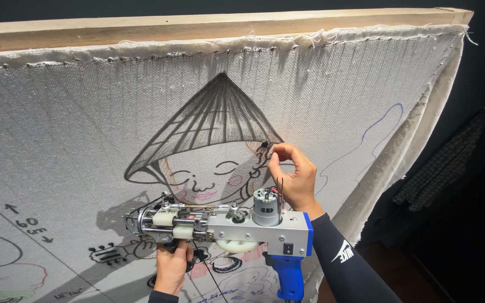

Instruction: The person uses a tufting gun to follow lines on a canvas to create a rug.

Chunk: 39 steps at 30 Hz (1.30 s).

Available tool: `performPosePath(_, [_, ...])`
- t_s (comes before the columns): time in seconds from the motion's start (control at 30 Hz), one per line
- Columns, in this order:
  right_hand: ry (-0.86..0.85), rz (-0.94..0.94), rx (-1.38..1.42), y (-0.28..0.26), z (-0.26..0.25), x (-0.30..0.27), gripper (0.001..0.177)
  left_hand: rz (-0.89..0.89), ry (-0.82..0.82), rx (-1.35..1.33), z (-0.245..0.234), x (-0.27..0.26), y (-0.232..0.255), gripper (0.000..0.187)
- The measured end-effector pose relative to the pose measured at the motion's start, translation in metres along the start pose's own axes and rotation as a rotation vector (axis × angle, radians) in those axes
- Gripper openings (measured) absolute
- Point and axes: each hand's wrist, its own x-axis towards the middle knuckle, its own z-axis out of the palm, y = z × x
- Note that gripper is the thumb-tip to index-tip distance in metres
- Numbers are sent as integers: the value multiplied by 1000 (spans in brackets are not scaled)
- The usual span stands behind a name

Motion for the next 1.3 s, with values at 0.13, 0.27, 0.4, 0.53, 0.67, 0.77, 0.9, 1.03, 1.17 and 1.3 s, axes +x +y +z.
performPosePath(0.13, [-25,6,-79,-9,3,7,13,-3,-32,-6,19,-5,21,23])
performPosePath(0.27, [-59,0,-115,-5,9,10,12,-5,-60,3,14,-3,11,28])
performPosePath(0.4, [-74,22,-133,1,8,4,9,3,-46,-15,12,-3,10,22])
performPosePath(0.53, [-70,-94,-65,12,2,-5,12,14,-32,3,7,1,1,12])
performPosePath(0.67, [-65,-55,-57,11,0,-5,14,14,-24,-14,-3,7,-21,9])
performPosePath(0.77, [-189,235,56,28,-14,-6,17,15,-37,-36,3,4,-10,9])
performPosePath(0.9, [-575,539,699,30,-57,1,41,-19,-33,22,21,-2,26,13])
performPosePath(1.03, [-793,328,660,-1,-87,13,38,-13,-26,97,11,4,7,10])
performPosePath(1.17, [-785,335,587,-7,-94,14,23,-21,0,110,6,8,-17,17])
performPosePath(1.3, [-487,581,904,6,-94,19,22,-67,27,155,15,3,-13,18])
